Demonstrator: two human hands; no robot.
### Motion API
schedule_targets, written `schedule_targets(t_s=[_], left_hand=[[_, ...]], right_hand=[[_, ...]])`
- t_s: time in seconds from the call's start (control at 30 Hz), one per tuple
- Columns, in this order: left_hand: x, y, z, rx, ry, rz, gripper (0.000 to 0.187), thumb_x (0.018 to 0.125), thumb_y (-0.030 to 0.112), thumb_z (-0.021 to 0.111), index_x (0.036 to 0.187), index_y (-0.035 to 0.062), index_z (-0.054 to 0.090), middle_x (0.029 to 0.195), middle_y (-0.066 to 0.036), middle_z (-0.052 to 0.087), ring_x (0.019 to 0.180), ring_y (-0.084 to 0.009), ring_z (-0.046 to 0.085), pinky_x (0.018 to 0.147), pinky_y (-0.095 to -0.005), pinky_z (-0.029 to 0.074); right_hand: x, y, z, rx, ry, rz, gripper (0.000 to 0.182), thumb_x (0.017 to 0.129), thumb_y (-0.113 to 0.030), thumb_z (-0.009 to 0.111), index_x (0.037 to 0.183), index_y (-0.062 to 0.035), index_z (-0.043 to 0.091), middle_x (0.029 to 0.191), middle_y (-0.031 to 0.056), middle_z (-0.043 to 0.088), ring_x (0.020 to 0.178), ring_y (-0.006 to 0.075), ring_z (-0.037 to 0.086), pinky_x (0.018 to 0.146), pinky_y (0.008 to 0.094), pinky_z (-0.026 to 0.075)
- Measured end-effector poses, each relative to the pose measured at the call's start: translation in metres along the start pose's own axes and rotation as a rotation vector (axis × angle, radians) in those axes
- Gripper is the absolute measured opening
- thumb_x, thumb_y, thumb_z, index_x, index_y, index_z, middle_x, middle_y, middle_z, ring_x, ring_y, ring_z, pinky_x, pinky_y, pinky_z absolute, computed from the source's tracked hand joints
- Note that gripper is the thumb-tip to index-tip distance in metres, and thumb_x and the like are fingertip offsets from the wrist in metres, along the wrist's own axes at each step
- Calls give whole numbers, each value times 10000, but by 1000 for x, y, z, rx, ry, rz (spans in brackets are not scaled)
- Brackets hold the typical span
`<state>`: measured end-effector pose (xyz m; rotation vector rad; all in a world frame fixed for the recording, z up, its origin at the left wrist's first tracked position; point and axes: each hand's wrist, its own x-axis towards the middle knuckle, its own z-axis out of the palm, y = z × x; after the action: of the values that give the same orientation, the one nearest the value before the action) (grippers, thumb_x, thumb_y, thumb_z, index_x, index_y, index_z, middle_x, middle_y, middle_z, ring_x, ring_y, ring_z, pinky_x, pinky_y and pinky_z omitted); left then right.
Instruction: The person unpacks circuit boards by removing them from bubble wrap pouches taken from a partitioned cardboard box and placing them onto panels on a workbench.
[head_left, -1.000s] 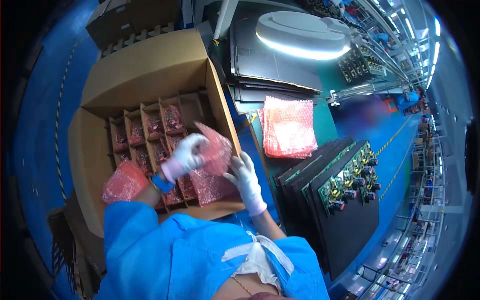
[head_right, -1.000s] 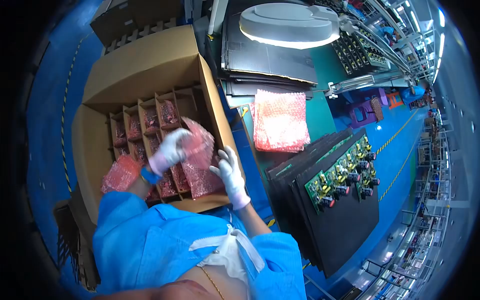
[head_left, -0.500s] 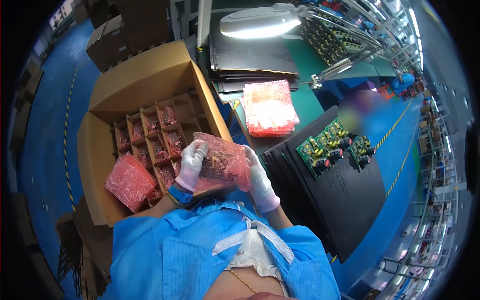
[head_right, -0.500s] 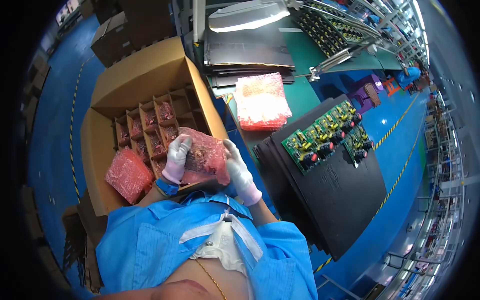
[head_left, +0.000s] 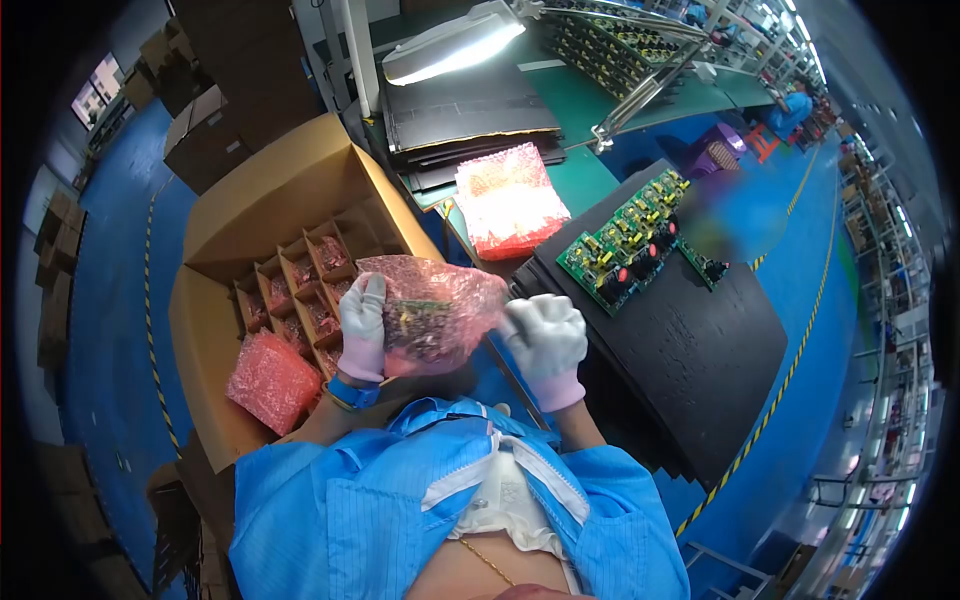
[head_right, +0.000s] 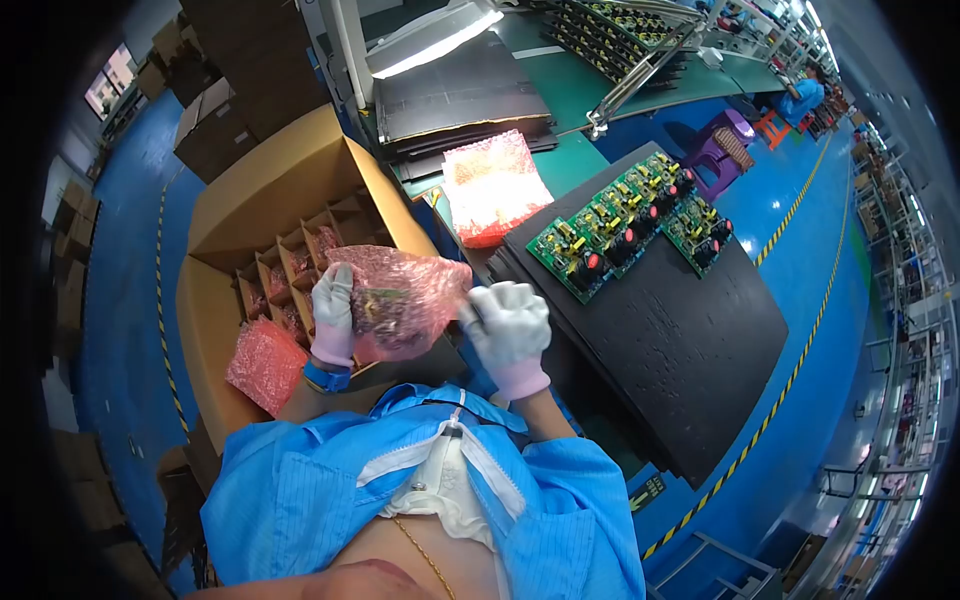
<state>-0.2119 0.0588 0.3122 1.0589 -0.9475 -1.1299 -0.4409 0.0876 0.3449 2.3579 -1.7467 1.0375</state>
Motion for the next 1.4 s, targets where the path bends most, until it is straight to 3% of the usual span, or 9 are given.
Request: schedule_targets(t_s=[0.4,0.53,0.7,0.87,1.03,1.1,1.17,1.3,1.4], left_hand=[[5,-2,-1,229,30,138,214,936,203,514,848,20,582,741,32,534,715,-39,444,636,-209,386],[10,1,-8,216,36,129,205,935,196,514,847,23,578,730,37,523,702,-32,437,622,-202,379],[10,5,-11,220,3,154,190,931,184,516,843,27,575,712,36,507,675,-29,425,601,-199,365],[12,10,-8,228,-55,228,180,925,164,519,899,3,593,775,-2,585,725,-63,502,657,-225,421],[22,18,-22,42,-333,102,385,880,205,590,1180,-16,493,1009,-71,588,935,-115,536,828,-258,438],[24,8,-29,-111,-451,-10,513,843,211,645,1246,-17,424,1091,-93,559,1071,-168,514,929,-302,410],[19,-4,-46,-107,-471,-182,359,860,201,626,1135,3,505,964,-65,593,923,-147,578,799,-278,484],[16,-15,-63,-117,-149,-195,160,882,183,597,936,36,566,774,-9,588,651,-88,564,549,-232,484],[26,-15,-70,-148,49,-127,127,902,184,568,899,56,572,715,36,546,571,-32,507,481,-183,438]], right_hand=[[-4,23,31,898,-219,-129,275,878,-69,500,1137,2,554,835,164,597,814,289,614,753,342,470],[14,13,0,1129,-1098,173,236,883,-84,529,1083,30,583,836,83,644,744,143,596,704,269,484],[30,3,13,798,-251,-17,243,866,-59,514,1085,-1,601,1019,157,625,984,172,576,848,320,460],[26,-11,38,1094,-652,156,534,822,-158,653,1275,14,429,1216,131,530,1119,235,510,986,316,372],[2,12,82,1208,-729,219,384,833,-115,617,1178,19,519,1158,147,547,1072,222,538,934,293,414],[23,-13,58,1491,-696,605,372,842,-79,590,1187,33,505,1101,129,577,1017,209,561,868,305,462],[18,-13,59,1606,-503,786,376,852,-80,577,1196,44,487,1072,108,591,980,184,569,836,308,480],[30,-23,63,1240,-261,354,364,865,-126,577,1179,36,493,1065,98,588,934,170,585,797,302,500],[35,-26,71,1650,-232,771,347,867,-167,587,1147,24,512,1020,87,592,873,151,591,754,288,504]])
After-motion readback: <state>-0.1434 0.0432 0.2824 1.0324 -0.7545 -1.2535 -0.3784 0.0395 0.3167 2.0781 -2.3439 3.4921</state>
